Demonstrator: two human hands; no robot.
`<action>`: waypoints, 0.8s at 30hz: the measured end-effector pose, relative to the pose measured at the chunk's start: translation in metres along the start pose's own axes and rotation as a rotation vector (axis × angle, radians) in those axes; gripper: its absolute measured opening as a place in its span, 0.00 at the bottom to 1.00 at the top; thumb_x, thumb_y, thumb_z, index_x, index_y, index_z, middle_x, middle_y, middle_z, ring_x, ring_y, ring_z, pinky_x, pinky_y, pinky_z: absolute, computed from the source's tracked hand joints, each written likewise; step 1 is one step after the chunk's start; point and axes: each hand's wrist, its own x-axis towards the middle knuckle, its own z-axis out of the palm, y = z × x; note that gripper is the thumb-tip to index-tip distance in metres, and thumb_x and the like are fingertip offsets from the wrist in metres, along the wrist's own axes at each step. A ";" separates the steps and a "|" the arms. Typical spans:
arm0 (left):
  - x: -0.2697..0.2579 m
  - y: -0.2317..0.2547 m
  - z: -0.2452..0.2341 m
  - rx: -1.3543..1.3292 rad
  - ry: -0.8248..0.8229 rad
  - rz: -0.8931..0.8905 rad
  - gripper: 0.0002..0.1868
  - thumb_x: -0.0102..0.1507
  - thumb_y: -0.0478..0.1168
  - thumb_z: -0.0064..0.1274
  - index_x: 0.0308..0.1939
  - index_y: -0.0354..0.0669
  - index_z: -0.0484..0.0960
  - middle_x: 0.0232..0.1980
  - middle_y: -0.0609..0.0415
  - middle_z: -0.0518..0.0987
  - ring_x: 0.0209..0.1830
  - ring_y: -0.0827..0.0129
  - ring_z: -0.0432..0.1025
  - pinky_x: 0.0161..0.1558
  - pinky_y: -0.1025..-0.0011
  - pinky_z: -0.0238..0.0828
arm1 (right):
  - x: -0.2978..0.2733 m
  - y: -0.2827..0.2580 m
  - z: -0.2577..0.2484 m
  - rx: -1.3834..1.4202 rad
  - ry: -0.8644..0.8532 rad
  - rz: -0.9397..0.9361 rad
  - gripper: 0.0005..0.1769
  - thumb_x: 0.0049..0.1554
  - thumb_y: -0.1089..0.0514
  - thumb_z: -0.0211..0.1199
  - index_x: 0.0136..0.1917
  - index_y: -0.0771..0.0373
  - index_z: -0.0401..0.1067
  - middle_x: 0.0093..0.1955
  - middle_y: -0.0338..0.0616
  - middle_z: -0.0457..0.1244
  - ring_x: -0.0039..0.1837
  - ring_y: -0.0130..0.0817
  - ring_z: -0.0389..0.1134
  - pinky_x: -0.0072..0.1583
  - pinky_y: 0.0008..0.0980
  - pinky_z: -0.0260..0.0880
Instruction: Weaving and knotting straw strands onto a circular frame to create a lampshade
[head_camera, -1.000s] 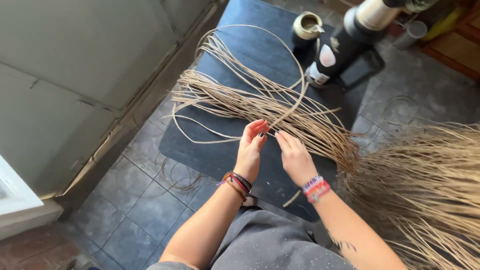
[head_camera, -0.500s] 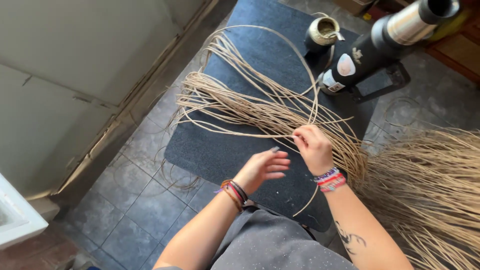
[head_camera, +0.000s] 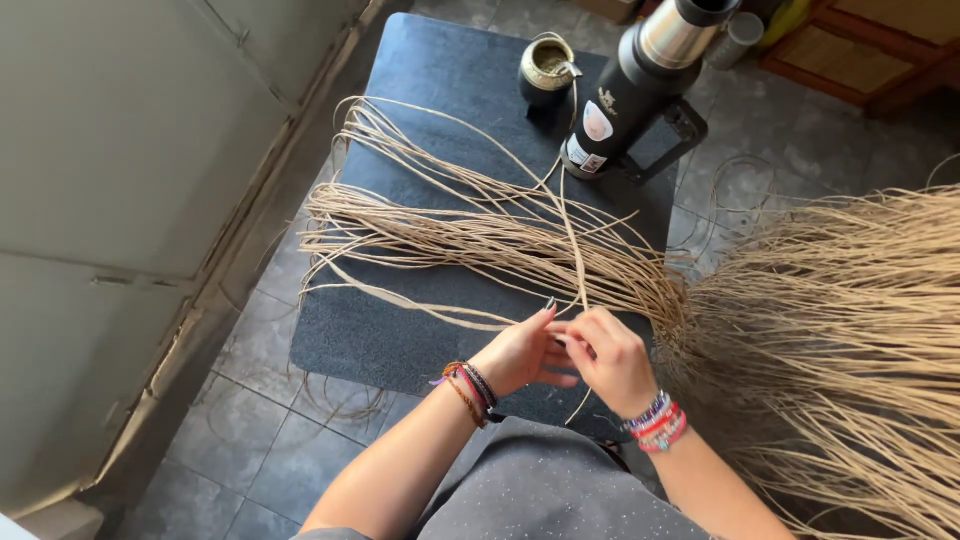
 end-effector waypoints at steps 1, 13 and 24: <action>-0.004 0.005 0.012 0.002 -0.002 -0.005 0.37 0.70 0.72 0.40 0.63 0.46 0.79 0.54 0.43 0.82 0.57 0.50 0.78 0.53 0.41 0.76 | -0.005 -0.004 -0.006 -0.002 0.003 0.004 0.08 0.61 0.50 0.63 0.42 0.52 0.74 0.41 0.34 0.65 0.45 0.39 0.72 0.46 0.35 0.74; 0.016 0.040 0.084 -0.546 0.133 0.417 0.09 0.70 0.39 0.43 0.35 0.47 0.73 0.20 0.72 0.55 0.17 0.84 0.46 0.23 0.83 0.44 | -0.031 -0.021 -0.103 -0.004 -0.040 0.305 0.09 0.57 0.50 0.60 0.40 0.53 0.75 0.43 0.32 0.71 0.47 0.33 0.68 0.51 0.35 0.66; 0.075 -0.058 0.083 0.308 -0.294 0.389 0.19 0.57 0.31 0.62 0.51 0.40 0.78 0.46 0.48 0.78 0.43 0.65 0.73 0.43 0.69 0.71 | -0.003 -0.015 -0.087 0.164 -0.174 0.485 0.18 0.63 0.60 0.49 0.61 0.57 0.74 0.52 0.54 0.72 0.57 0.59 0.72 0.57 0.51 0.72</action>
